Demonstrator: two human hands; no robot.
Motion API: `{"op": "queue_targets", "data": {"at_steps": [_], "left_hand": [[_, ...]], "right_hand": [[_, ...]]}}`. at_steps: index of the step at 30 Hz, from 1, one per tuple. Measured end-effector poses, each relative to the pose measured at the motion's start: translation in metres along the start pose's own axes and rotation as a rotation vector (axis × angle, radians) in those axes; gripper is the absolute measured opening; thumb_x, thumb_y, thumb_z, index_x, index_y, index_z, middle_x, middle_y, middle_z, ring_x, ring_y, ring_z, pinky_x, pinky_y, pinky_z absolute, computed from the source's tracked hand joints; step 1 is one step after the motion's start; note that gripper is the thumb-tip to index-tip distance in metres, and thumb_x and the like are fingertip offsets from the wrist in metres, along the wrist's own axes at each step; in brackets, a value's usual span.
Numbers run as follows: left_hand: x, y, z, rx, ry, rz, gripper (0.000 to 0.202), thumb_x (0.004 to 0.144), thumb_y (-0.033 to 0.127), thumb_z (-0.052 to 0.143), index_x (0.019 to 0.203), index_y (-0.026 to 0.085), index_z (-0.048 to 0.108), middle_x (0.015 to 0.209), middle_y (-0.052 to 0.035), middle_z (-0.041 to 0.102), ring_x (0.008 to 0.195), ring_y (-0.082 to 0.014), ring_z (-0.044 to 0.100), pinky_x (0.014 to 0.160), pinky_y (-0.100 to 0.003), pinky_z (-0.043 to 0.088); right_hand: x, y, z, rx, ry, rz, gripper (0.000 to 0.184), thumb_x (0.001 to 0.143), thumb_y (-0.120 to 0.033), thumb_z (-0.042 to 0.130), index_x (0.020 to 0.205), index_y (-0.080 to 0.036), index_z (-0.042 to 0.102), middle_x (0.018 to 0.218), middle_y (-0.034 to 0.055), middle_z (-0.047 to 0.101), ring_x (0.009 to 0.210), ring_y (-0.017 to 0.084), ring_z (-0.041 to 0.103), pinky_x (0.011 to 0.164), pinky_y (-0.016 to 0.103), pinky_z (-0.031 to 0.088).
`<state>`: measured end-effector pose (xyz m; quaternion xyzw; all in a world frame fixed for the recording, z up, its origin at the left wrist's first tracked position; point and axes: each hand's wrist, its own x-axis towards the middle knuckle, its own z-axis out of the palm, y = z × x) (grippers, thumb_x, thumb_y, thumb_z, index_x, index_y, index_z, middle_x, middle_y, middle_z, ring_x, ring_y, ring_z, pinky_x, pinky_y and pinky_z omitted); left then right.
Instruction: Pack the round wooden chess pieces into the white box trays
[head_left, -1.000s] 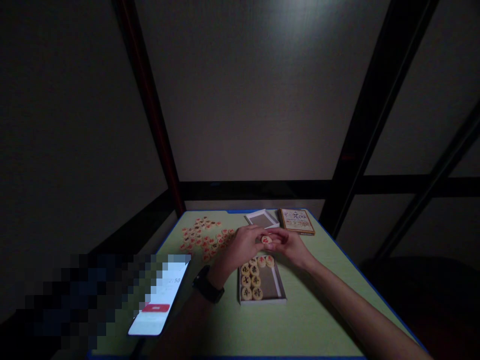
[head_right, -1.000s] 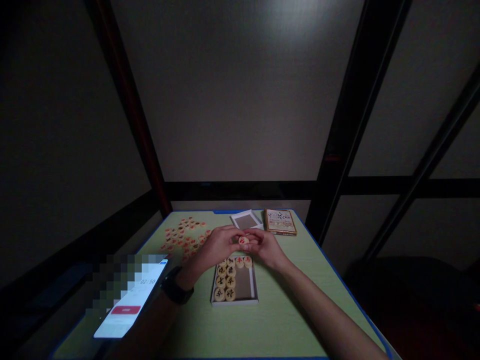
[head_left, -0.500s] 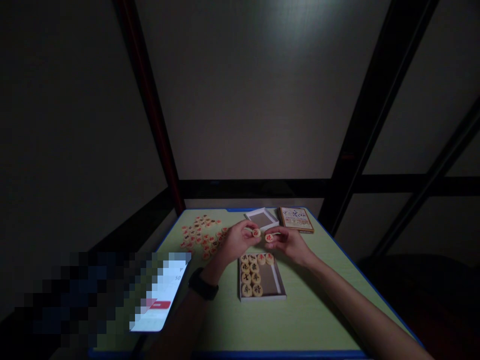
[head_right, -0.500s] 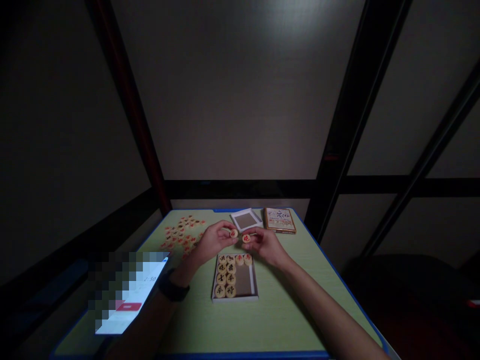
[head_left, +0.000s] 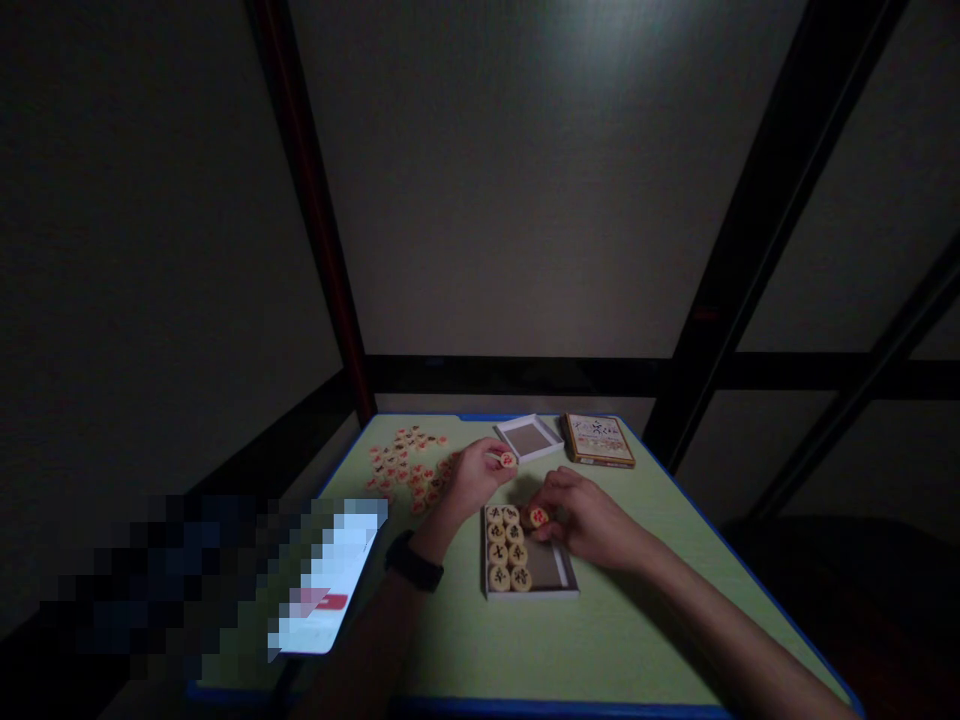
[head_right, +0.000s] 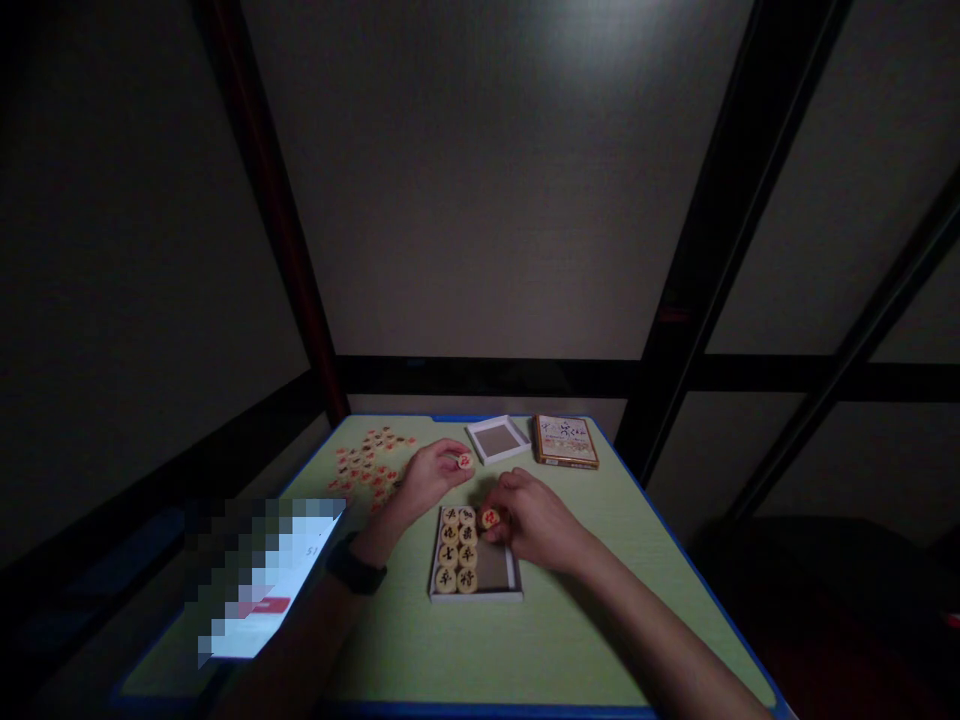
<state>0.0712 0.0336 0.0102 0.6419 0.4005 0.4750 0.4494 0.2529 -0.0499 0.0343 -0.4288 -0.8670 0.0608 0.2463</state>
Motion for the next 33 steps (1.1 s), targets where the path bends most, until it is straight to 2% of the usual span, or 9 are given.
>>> {"op": "queue_targets", "data": {"at_steps": [3,9,12,16,19,23,28,33], "left_hand": [[-0.003,0.001,-0.001,-0.023,-0.108,-0.009,0.029,0.060,0.012,0.075,0.088,0.014,0.066,0.078,-0.0028,0.069,0.070,-0.0140,0.064,0.064,-0.024,0.050],[-0.007,0.008,-0.003,-0.205,-0.403,-0.114,0.043,0.055,0.022,0.085,0.094,0.011,0.068,0.087,-0.0081,0.071,0.078,-0.0163,0.066,0.073,-0.028,0.051],[-0.010,0.014,-0.004,-0.250,-0.396,-0.109,0.048,0.051,0.025,0.089,0.092,0.012,0.068,0.088,-0.0071,0.071,0.081,-0.0159,0.065,0.076,-0.028,0.051],[-0.013,0.021,-0.005,-0.268,-0.380,-0.129,0.043,0.058,0.036,0.086,0.089,0.012,0.070,0.089,-0.0085,0.071,0.081,-0.0155,0.064,0.074,-0.027,0.049],[-0.015,0.021,-0.008,-0.309,-0.423,-0.146,0.049,0.062,0.041,0.084,0.099,0.011,0.071,0.095,-0.0104,0.071,0.083,-0.0160,0.064,0.074,-0.027,0.048],[-0.016,0.021,-0.012,-0.399,-0.501,-0.211,0.060,0.058,0.037,0.087,0.110,0.014,0.067,0.102,-0.0111,0.070,0.084,-0.0160,0.064,0.071,-0.025,0.048],[-0.019,0.026,-0.013,-0.456,-0.590,-0.254,0.050,0.060,0.039,0.086,0.101,0.014,0.069,0.098,-0.0107,0.070,0.083,-0.0160,0.065,0.071,-0.024,0.049],[-0.021,0.028,-0.010,-0.455,-0.569,-0.256,0.045,0.063,0.044,0.083,0.094,0.013,0.071,0.095,-0.0103,0.070,0.084,-0.0160,0.064,0.071,-0.024,0.047]], "right_hand": [[0.002,0.005,0.001,0.023,0.078,0.006,0.006,0.081,-0.018,0.067,0.085,-0.017,0.069,0.083,0.0064,0.062,0.081,0.020,0.057,0.072,0.031,0.045],[0.005,0.014,-0.002,0.272,0.264,-0.022,0.016,0.090,-0.028,0.059,0.100,-0.019,0.067,0.097,0.0092,0.064,0.090,0.021,0.060,0.080,0.034,0.049],[0.006,0.015,0.000,0.416,0.277,0.081,0.017,0.091,-0.032,0.057,0.102,-0.020,0.063,0.100,0.0081,0.066,0.090,0.020,0.061,0.080,0.035,0.050],[0.007,0.016,0.002,0.649,0.276,0.209,0.033,0.093,-0.040,0.052,0.119,-0.020,0.055,0.096,0.0054,0.065,0.075,0.016,0.062,0.066,0.029,0.052],[0.007,0.014,-0.001,0.554,0.280,0.184,0.034,0.094,-0.041,0.050,0.118,-0.019,0.060,0.102,0.0081,0.066,0.084,0.018,0.062,0.073,0.032,0.053],[0.006,0.009,-0.004,0.392,0.326,0.111,0.031,0.091,-0.036,0.056,0.116,-0.021,0.065,0.114,0.0101,0.068,0.100,0.023,0.062,0.087,0.039,0.050],[0.005,0.007,0.000,0.373,0.285,-0.009,0.023,0.090,-0.034,0.059,0.108,-0.022,0.068,0.109,0.0098,0.071,0.100,0.023,0.064,0.088,0.039,0.051],[0.003,0.005,0.008,0.233,0.372,-0.100,0.022,0.093,-0.029,0.054,0.112,-0.023,0.064,0.108,0.0106,0.069,0.099,0.023,0.064,0.087,0.039,0.052]]}}
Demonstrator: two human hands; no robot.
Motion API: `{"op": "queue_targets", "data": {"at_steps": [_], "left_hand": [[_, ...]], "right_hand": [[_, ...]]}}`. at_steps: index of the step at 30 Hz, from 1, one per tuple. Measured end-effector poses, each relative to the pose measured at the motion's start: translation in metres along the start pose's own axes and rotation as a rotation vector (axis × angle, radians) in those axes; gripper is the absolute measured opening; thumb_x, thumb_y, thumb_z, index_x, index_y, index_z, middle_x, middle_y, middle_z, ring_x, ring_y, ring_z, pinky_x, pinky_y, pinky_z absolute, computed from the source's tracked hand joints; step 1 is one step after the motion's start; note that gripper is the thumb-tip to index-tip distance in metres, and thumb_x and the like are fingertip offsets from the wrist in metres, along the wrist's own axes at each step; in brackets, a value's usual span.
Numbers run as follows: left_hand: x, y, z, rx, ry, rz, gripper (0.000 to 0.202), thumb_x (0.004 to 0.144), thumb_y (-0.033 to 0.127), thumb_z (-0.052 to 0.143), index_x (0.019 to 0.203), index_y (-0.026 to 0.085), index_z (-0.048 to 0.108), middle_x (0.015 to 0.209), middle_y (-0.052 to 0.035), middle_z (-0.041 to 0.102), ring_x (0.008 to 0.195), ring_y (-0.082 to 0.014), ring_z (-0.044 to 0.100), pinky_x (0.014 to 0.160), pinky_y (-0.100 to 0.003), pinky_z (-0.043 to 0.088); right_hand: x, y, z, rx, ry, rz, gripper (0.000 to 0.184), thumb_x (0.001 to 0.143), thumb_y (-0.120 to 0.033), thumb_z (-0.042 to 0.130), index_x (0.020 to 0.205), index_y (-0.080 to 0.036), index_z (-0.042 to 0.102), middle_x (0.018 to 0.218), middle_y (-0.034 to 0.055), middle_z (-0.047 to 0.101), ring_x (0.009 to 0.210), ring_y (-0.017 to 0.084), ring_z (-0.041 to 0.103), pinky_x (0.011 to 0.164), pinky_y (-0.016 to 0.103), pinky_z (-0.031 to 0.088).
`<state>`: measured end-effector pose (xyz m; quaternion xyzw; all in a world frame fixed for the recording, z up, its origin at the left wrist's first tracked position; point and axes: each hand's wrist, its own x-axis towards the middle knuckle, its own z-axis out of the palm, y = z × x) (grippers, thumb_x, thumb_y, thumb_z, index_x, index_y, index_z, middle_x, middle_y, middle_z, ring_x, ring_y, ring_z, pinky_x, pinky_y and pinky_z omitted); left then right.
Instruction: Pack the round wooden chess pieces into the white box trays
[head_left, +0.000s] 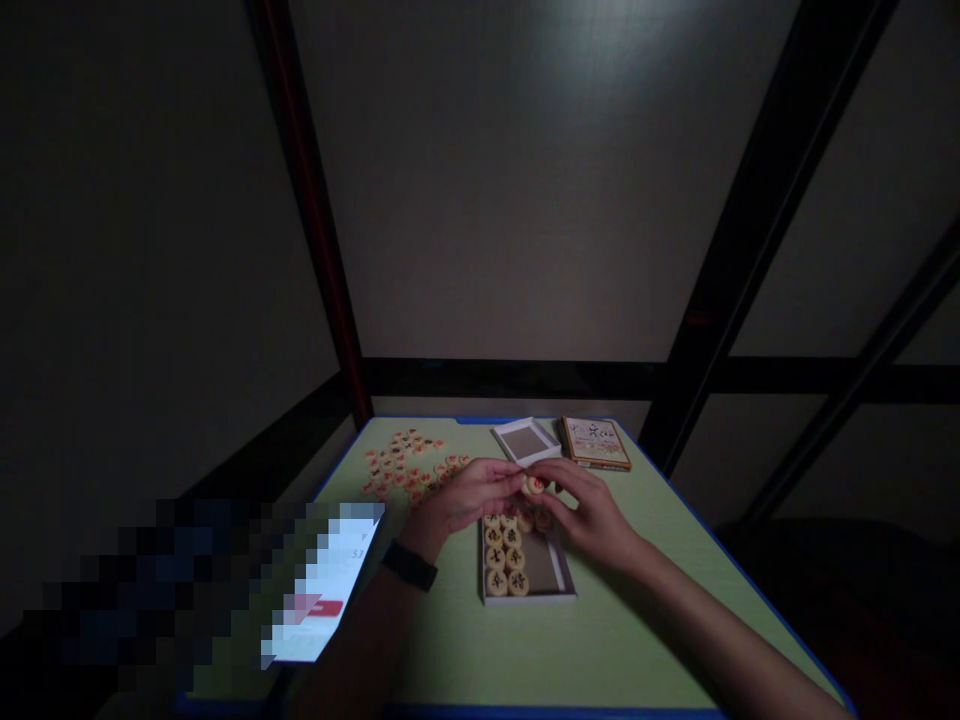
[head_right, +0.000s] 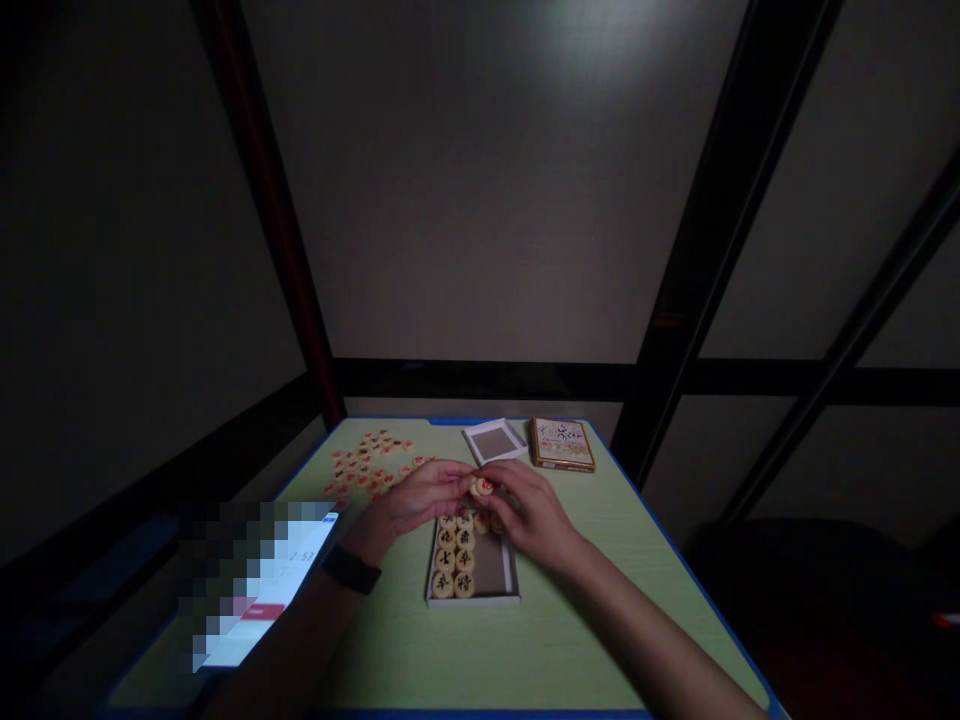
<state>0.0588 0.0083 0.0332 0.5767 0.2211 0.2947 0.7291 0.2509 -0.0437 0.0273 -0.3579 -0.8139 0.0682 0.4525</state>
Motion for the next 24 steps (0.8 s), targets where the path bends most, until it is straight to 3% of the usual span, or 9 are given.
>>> {"op": "queue_targets", "data": {"at_steps": [6,11,14,20,24], "left_hand": [[0.005,-0.002,-0.003,0.116,0.014,0.051,0.045,0.067,0.050,0.078,0.090,0.012,0.071,0.085,-0.0071,0.068,0.070,-0.0107,0.058,0.064,-0.021,0.043],[0.014,-0.007,-0.017,0.312,0.435,0.158,0.035,0.081,0.047,0.062,0.081,0.012,0.068,0.079,-0.0044,0.067,0.060,-0.0078,0.051,0.053,-0.019,0.036],[0.016,-0.011,-0.023,0.368,0.569,0.153,0.029,0.083,0.040,0.057,0.076,0.013,0.065,0.075,-0.0036,0.065,0.055,-0.0070,0.048,0.050,-0.018,0.035],[0.018,-0.014,-0.022,0.382,0.558,0.157,0.019,0.079,0.029,0.055,0.074,0.013,0.065,0.070,-0.0022,0.065,0.053,-0.0073,0.046,0.049,-0.019,0.033],[0.018,-0.012,-0.020,0.355,0.550,0.155,0.017,0.077,0.025,0.054,0.073,0.013,0.065,0.068,-0.0007,0.064,0.052,-0.0069,0.045,0.050,-0.019,0.033]], "right_hand": [[0.001,-0.006,-0.005,-0.132,-0.040,-0.042,0.023,0.095,-0.027,0.048,0.115,-0.021,0.059,0.106,0.0115,0.068,0.096,0.022,0.063,0.085,0.037,0.051],[0.004,-0.018,-0.017,-0.195,-0.386,0.025,0.017,0.094,-0.026,0.050,0.103,-0.018,0.063,0.096,0.0090,0.068,0.088,0.020,0.062,0.077,0.031,0.049],[-0.001,-0.021,-0.012,-0.306,-0.540,0.038,0.011,0.091,-0.020,0.053,0.094,-0.018,0.063,0.086,0.0068,0.067,0.078,0.018,0.061,0.068,0.028,0.045],[-0.009,-0.021,0.008,-0.430,-0.618,-0.002,0.009,0.088,-0.013,0.054,0.091,-0.018,0.060,0.084,0.0060,0.067,0.069,0.016,0.060,0.060,0.025,0.038],[-0.007,-0.027,0.006,-0.505,-0.611,0.030,0.009,0.084,-0.012,0.057,0.091,-0.017,0.060,0.079,0.0057,0.068,0.067,0.016,0.060,0.057,0.026,0.033]]}}
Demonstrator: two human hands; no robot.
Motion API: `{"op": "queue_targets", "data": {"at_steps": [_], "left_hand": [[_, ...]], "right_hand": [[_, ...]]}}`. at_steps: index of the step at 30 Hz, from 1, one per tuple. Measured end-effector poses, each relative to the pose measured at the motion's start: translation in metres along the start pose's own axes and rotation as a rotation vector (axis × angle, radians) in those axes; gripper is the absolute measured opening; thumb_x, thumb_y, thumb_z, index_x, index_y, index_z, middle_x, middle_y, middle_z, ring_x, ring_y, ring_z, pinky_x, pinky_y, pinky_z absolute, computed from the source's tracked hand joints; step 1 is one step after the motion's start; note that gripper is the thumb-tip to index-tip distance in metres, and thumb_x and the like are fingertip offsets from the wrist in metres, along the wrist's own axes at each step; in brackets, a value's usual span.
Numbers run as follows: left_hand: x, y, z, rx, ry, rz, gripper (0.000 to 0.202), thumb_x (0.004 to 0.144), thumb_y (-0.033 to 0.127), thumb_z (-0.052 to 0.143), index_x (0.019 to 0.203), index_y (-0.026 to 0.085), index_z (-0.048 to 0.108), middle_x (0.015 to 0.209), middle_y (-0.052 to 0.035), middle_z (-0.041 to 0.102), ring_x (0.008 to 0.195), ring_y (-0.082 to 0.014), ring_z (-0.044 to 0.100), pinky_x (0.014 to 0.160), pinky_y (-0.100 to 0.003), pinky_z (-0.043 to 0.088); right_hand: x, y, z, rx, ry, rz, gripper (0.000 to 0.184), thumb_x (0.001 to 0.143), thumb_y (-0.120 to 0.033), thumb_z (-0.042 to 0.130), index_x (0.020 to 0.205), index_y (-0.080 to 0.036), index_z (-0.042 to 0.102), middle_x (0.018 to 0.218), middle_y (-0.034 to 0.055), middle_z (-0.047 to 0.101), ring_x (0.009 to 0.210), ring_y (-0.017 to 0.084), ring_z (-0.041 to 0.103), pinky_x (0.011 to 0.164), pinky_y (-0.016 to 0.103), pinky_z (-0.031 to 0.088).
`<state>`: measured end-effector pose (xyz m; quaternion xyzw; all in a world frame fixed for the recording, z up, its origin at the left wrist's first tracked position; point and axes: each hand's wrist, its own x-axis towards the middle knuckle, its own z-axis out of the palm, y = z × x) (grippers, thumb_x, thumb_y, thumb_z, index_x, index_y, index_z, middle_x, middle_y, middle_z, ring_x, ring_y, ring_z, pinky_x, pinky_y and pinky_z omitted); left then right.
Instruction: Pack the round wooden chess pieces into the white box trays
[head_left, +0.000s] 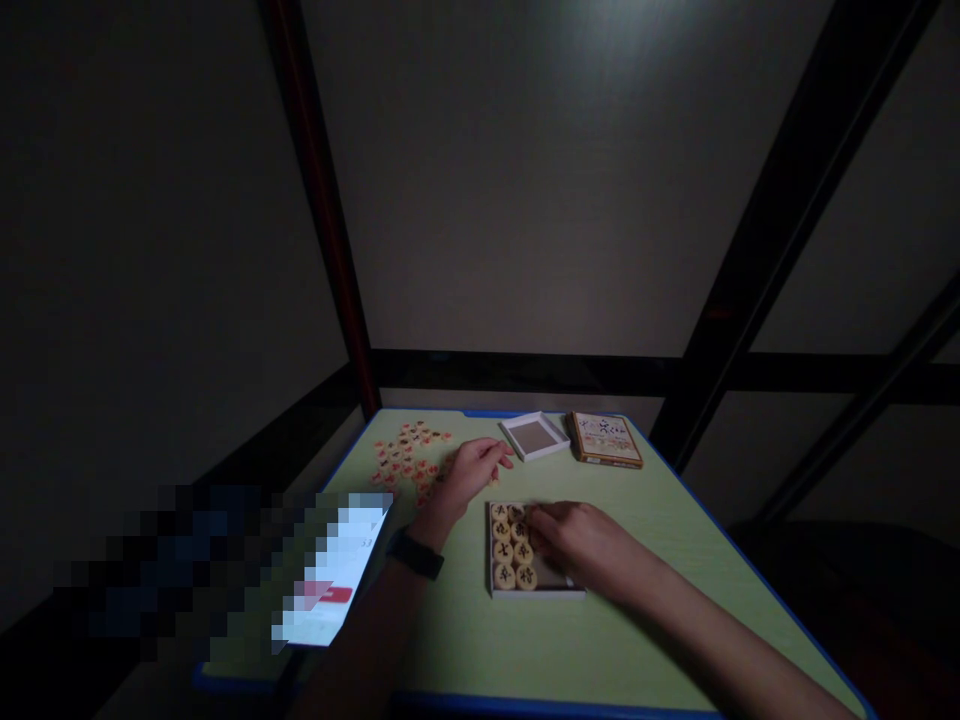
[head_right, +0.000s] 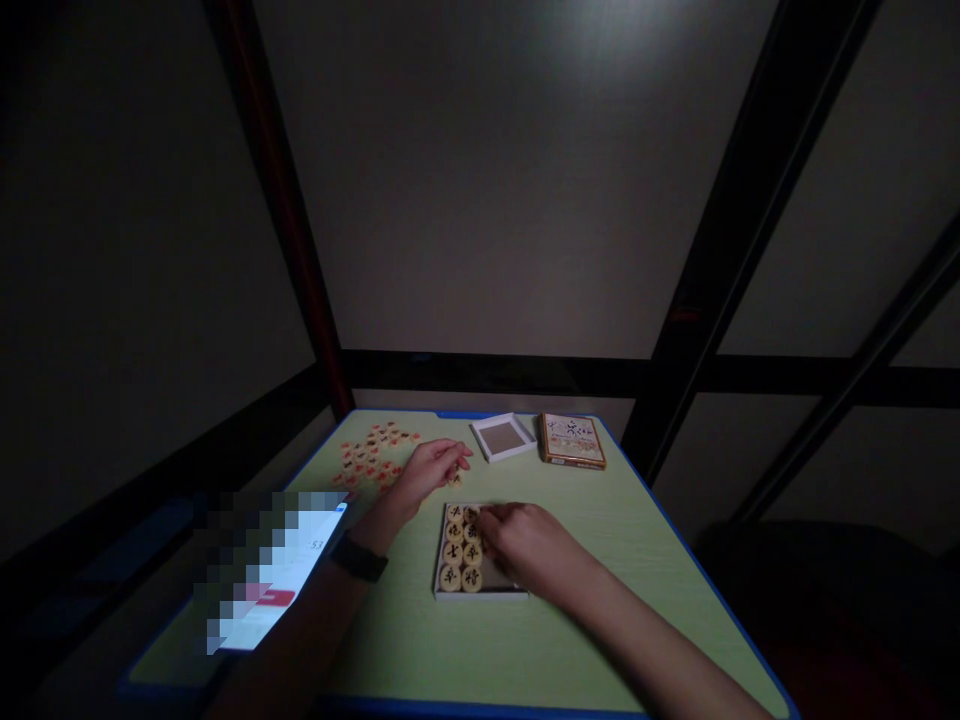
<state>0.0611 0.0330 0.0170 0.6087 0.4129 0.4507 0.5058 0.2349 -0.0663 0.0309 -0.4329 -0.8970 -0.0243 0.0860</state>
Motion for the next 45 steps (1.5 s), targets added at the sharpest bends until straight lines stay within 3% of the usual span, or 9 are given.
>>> {"op": "queue_targets", "data": {"at_steps": [6,10,17,22,27,32,36,45], "left_hand": [[0.000,0.001,0.001,-0.025,0.008,-0.028,0.016,0.076,0.025,0.056,0.071,0.013,0.065,0.063,0.0001,0.061,0.049,-0.0063,0.042,0.048,-0.019,0.031],[0.000,0.001,0.002,-0.022,-0.004,-0.023,0.015,0.076,0.025,0.056,0.070,0.013,0.064,0.062,0.0001,0.061,0.049,-0.0066,0.043,0.048,-0.019,0.031],[-0.002,0.003,0.003,-0.012,-0.019,-0.021,0.016,0.076,0.026,0.056,0.072,0.013,0.065,0.065,-0.0009,0.063,0.051,-0.0071,0.044,0.049,-0.019,0.033],[-0.004,0.006,0.004,-0.013,-0.017,-0.023,0.016,0.076,0.024,0.056,0.072,0.013,0.066,0.065,-0.0011,0.062,0.052,-0.0072,0.046,0.049,-0.019,0.033],[-0.004,0.007,0.004,-0.020,-0.010,-0.031,0.015,0.077,0.022,0.056,0.072,0.012,0.066,0.063,-0.0006,0.062,0.052,-0.0068,0.046,0.049,-0.018,0.033],[-0.003,0.006,0.004,-0.025,-0.016,-0.035,0.015,0.076,0.023,0.056,0.072,0.013,0.066,0.064,-0.0007,0.062,0.051,-0.0066,0.045,0.049,-0.018,0.034],[-0.002,0.005,0.005,-0.001,-0.017,-0.039,0.016,0.077,0.025,0.056,0.072,0.013,0.066,0.064,-0.0013,0.062,0.051,-0.0069,0.045,0.048,-0.018,0.033],[-0.002,0.004,0.004,-0.013,-0.023,-0.015,0.018,0.075,0.029,0.058,0.072,0.013,0.066,0.065,-0.0018,0.062,0.051,-0.0071,0.044,0.048,-0.019,0.031]], "right_hand": [[-0.008,0.001,-0.022,0.046,-0.017,0.115,0.011,0.087,-0.014,0.051,0.093,-0.015,0.060,0.077,0.0062,0.069,0.064,0.016,0.060,0.055,0.027,0.028],[-0.007,0.001,-0.015,0.048,-0.106,0.099,0.017,0.084,-0.016,0.054,0.100,-0.017,0.058,0.079,0.0059,0.070,0.064,0.017,0.061,0.055,0.027,0.026],[-0.002,0.002,0.001,0.081,-0.087,0.070,0.016,0.084,-0.014,0.051,0.098,-0.016,0.058,0.079,0.0067,0.068,0.068,0.016,0.060,0.056,0.027,0.028],[-0.005,0.005,-0.008,0.175,-0.082,0.127,0.022,0.079,-0.010,0.054,0.099,-0.017,0.061,0.077,0.0046,0.067,0.065,0.015,0.059,0.056,0.026,0.029],[-0.005,0.009,-0.018,0.336,-0.045,0.107,0.022,0.076,-0.004,0.054,0.089,-0.016,0.066,0.081,0.0044,0.066,0.075,0.015,0.061,0.066,0.024,0.039],[-0.001,0.013,-0.007,0.208,-0.028,0.068,0.023,0.078,-0.011,0.058,0.097,-0.018,0.067,0.098,0.0056,0.061,0.076,0.014,0.059,0.069,0.024,0.041],[0.003,0.014,0.003,0.087,-0.060,0.078,0.019,0.079,-0.017,0.062,0.097,-0.019,0.067,0.091,0.0048,0.063,0.076,0.016,0.060,0.065,0.025,0.038],[0.004,0.015,0.006,0.091,-0.038,0.097,0.014,0.079,-0.020,0.062,0.093,-0.019,0.062,0.085,0.0046,0.070,0.079,0.019,0.062,0.063,0.027,0.033]]}}
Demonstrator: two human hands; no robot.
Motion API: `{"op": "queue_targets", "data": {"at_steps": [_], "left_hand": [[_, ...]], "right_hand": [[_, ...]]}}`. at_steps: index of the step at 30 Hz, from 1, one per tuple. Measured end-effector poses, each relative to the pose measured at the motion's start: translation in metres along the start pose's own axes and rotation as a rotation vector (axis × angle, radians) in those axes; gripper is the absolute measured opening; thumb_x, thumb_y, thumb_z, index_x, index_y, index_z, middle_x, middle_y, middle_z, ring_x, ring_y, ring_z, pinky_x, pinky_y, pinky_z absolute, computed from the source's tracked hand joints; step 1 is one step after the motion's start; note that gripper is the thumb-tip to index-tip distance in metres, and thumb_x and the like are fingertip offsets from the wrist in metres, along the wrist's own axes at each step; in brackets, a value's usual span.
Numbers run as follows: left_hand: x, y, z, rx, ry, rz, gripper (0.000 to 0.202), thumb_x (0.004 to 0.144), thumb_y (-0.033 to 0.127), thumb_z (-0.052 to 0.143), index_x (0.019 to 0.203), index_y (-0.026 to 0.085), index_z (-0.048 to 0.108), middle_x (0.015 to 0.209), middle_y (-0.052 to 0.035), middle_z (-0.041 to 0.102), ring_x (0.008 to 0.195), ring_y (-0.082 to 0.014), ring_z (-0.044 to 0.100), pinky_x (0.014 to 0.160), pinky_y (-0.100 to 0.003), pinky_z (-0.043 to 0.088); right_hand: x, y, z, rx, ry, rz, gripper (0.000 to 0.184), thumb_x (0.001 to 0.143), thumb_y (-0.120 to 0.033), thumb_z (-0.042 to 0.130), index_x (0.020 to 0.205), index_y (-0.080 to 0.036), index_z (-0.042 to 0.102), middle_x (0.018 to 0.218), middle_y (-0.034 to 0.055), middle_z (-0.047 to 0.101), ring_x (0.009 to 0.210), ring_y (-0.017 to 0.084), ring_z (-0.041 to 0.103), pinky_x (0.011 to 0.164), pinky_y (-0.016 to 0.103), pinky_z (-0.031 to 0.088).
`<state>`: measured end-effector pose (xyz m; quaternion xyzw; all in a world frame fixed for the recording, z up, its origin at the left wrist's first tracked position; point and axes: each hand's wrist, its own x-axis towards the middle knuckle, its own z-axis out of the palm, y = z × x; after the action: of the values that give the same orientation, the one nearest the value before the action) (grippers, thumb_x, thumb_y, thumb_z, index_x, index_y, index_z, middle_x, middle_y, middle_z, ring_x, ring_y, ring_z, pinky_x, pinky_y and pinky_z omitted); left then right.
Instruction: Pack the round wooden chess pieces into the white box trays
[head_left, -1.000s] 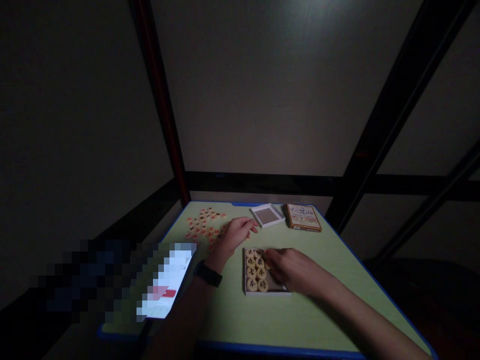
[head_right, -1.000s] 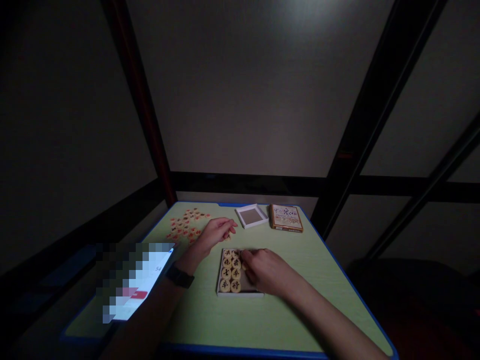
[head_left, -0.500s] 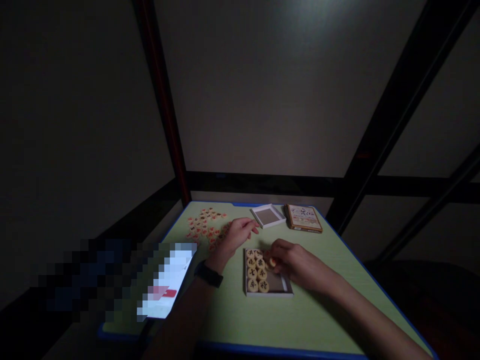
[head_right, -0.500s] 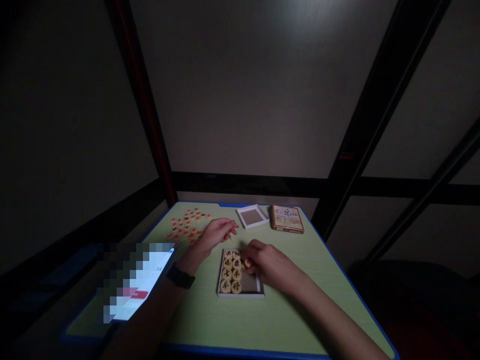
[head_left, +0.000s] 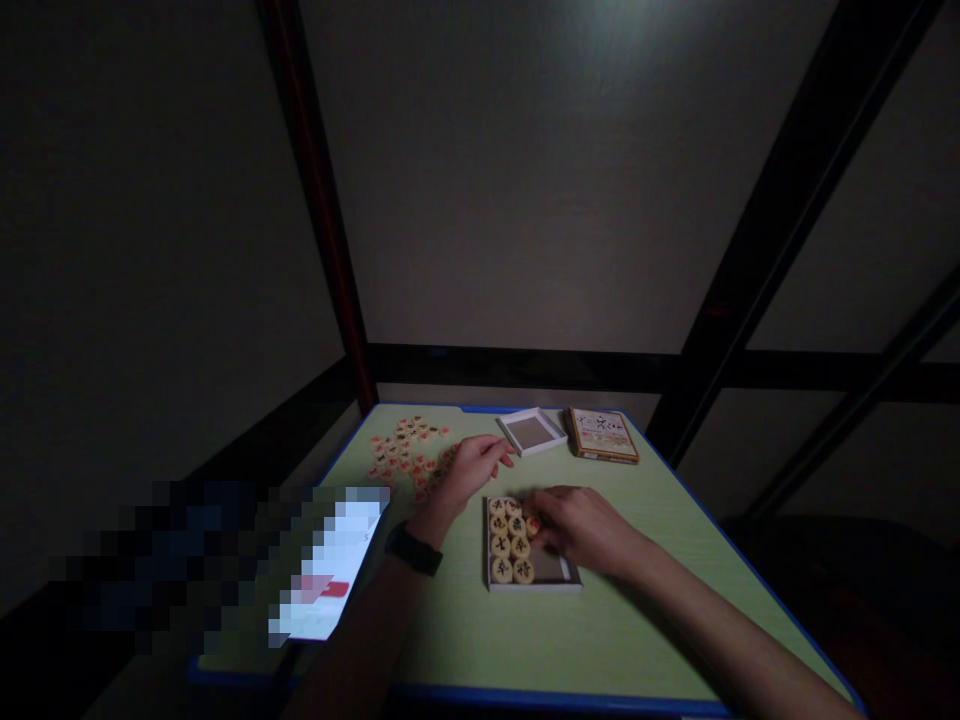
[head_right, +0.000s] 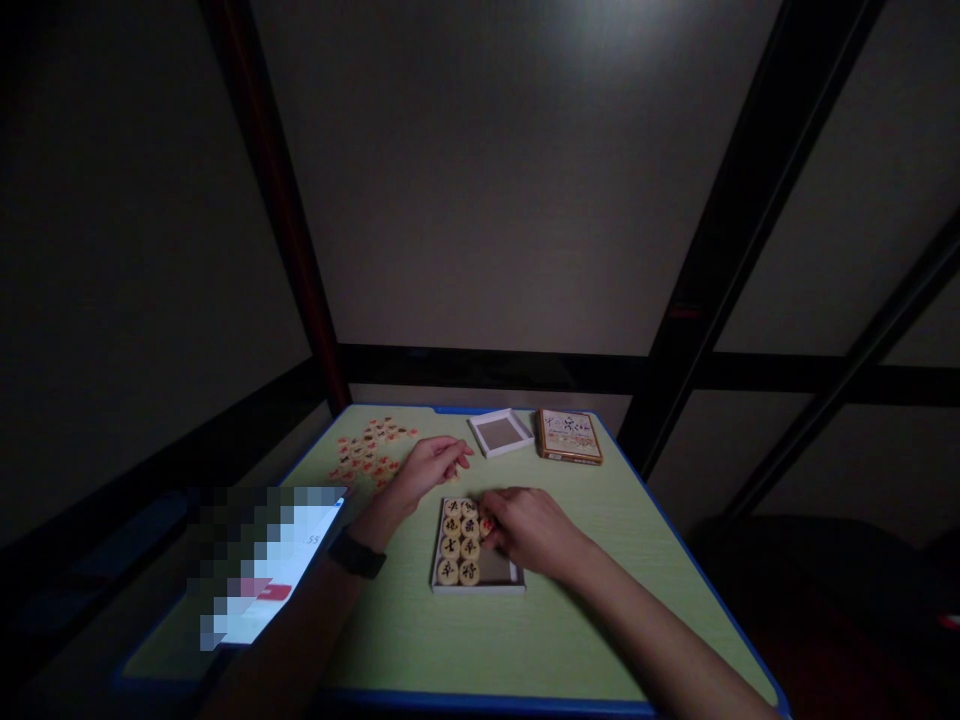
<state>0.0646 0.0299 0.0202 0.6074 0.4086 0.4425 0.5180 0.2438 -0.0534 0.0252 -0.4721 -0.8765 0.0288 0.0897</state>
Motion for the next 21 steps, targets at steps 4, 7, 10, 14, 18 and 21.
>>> {"op": "queue_targets", "data": {"at_steps": [4,7,10,14,18,21], "left_hand": [[-0.0007,0.0010,0.0005,-0.003,-0.001,-0.001,0.020,0.074,0.031,0.058,0.072,0.013,0.066,0.065,-0.0017,0.062,0.052,-0.0070,0.044,0.048,-0.019,0.031],[-0.0014,0.0025,0.0009,-0.002,0.004,-0.002,0.019,0.075,0.029,0.057,0.073,0.013,0.066,0.066,-0.0020,0.063,0.052,-0.0068,0.044,0.048,-0.018,0.032],[-0.0019,0.0036,0.0010,0.001,0.007,-0.003,0.018,0.075,0.027,0.057,0.072,0.013,0.067,0.066,-0.0023,0.064,0.052,-0.0068,0.045,0.048,-0.018,0.033],[-0.0021,0.0039,0.0013,0.014,0.009,0.000,0.019,0.075,0.028,0.057,0.074,0.013,0.068,0.066,-0.0024,0.064,0.052,-0.0071,0.044,0.048,-0.018,0.032],[-0.0019,0.0037,0.0020,0.004,0.015,-0.003,0.018,0.075,0.027,0.057,0.072,0.013,0.067,0.066,-0.0023,0.064,0.052,-0.0072,0.045,0.048,-0.019,0.032],[-0.0014,0.0028,0.0021,0.001,0.006,-0.011,0.019,0.074,0.028,0.057,0.073,0.012,0.067,0.065,-0.0021,0.063,0.052,-0.0073,0.044,0.048,-0.018,0.031]], "right_hand": [[-0.0003,-0.0007,-0.0007,-0.005,-0.013,0.006,0.016,0.079,-0.021,0.062,0.094,-0.020,0.061,0.085,0.0036,0.070,0.077,0.019,0.063,0.063,0.027,0.032],[-0.0003,-0.0013,-0.0029,0.014,-0.028,0.020,0.017,0.078,-0.023,0.064,0.094,-0.021,0.061,0.083,0.0029,0.070,0.075,0.019,0.063,0.061,0.027,0.031],[-0.0003,-0.0022,-0.0046,0.039,-0.044,0.041,0.020,0.077,-0.022,0.065,0.096,-0.021,0.061,0.079,0.0015,0.070,0.073,0.018,0.063,0.060,0.026,0.030],[-0.0007,-0.0037,-0.0049,0.046,-0.062,0.060,0.023,0.076,-0.022,0.065,0.098,-0.022,0.061,0.078,0.0011,0.070,0.071,0.018,0.062,0.060,0.026,0.029],[-0.0010,-0.0044,-0.0044,0.033,-0.056,0.071,0.021,0.079,-0.024,0.062,0.099,-0.021,0.061,0.080,0.0021,0.070,0.071,0.018,0.062,0.060,0.026,0.028],[-0.0011,-0.0043,-0.0034,0.001,-0.053,0.064,0.019,0.080,-0.024,0.060,0.099,-0.021,0.061,0.079,0.0022,0.070,0.069,0.018,0.061,0.059,0.027,0.026]]}}
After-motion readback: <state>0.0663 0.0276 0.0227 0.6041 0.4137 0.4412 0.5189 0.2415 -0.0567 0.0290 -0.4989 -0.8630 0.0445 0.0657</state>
